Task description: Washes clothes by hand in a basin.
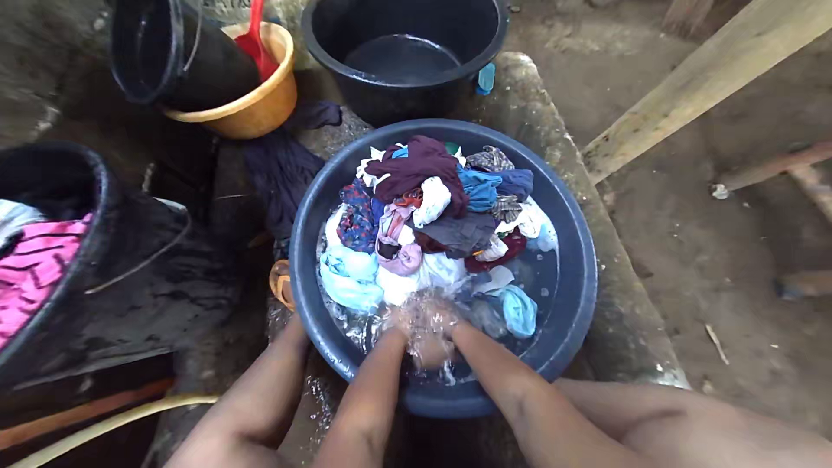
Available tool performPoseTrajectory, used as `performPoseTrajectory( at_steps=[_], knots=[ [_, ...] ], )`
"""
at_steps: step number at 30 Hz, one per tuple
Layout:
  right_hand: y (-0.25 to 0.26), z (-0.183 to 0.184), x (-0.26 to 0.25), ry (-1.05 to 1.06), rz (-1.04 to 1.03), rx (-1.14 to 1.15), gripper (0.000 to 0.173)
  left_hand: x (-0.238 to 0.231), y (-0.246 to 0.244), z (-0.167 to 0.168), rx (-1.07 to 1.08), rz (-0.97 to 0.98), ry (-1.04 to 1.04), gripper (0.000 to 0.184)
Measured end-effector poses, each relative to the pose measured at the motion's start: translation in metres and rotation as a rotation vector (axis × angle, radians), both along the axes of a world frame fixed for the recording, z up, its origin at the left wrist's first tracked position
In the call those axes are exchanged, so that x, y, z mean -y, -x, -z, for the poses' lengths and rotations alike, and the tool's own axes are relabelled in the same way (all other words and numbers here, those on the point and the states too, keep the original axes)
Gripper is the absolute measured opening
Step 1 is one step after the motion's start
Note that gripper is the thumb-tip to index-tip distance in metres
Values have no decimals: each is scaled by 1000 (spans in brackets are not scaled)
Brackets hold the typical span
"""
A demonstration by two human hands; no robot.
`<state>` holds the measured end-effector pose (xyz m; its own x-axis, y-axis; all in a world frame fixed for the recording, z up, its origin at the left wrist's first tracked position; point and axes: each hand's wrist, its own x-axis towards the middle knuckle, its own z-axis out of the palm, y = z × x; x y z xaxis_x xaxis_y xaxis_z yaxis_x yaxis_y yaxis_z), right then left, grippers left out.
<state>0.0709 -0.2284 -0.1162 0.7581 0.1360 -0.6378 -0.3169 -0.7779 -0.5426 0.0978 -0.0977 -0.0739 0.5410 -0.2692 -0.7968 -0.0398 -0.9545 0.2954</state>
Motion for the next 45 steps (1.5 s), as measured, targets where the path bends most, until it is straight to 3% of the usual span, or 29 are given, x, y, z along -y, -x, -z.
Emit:
performPoseTrajectory(
  at_steps=[4,6,8,11,14,18,20,23,25,28,29,31,33,35,37,38,39,41,43,45],
  knots=[
    [6,-8,2,-35,-100,102,72,-6,-2,-7,12,140,-25,62],
    [15,-13,5,-79,-123,155,86,-7,9,-16,120,135,59,56],
    [20,-42,7,-134,-129,201,96,-11,20,-46,247,66,214,48],
    [19,-124,9,-288,-128,308,91,-14,32,-125,369,-100,418,50],
    [14,-225,10,-297,-197,433,82,-18,39,-202,503,-221,551,58],
    [23,-320,16,-415,-205,788,90,-43,46,-287,703,-127,911,74],
    [32,-369,20,-441,-176,870,88,-60,45,-310,729,-47,1121,99],
    [44,-417,17,-492,-66,950,68,-67,46,-315,755,-6,1135,132],
    [50,-423,-3,-519,88,990,56,-43,52,-295,687,-123,1186,131],
    [56,-410,-32,-464,199,898,66,-7,59,-275,494,-451,1438,100],
    [54,-408,-29,-406,151,820,76,-2,58,-272,407,-537,1460,97],
    [44,-408,-6,-213,-22,688,91,3,49,-264,311,-608,1421,72],
    [30,-398,24,-32,-112,681,89,0,35,-254,213,-469,1324,73],
    [19,-371,54,-222,-91,732,92,-1,28,-255,91,-269,1219,77],
    [11,-336,67,-672,-77,676,99,4,25,-254,-36,-171,1149,70],
    [5,-323,68,-822,-85,641,90,6,21,-249,-84,-155,1118,65],
    [0,-313,68,-889,-100,623,68,9,19,-242,-112,-158,1086,62],
    [-9,-306,63,-849,-69,630,25,18,17,-234,-107,-208,1096,63],
    [-13,-309,57,-685,42,651,14,31,17,-231,-35,-290,1145,67],
    [-14,-307,56,-503,130,652,19,45,19,-223,52,-349,1162,69]
  ],
)
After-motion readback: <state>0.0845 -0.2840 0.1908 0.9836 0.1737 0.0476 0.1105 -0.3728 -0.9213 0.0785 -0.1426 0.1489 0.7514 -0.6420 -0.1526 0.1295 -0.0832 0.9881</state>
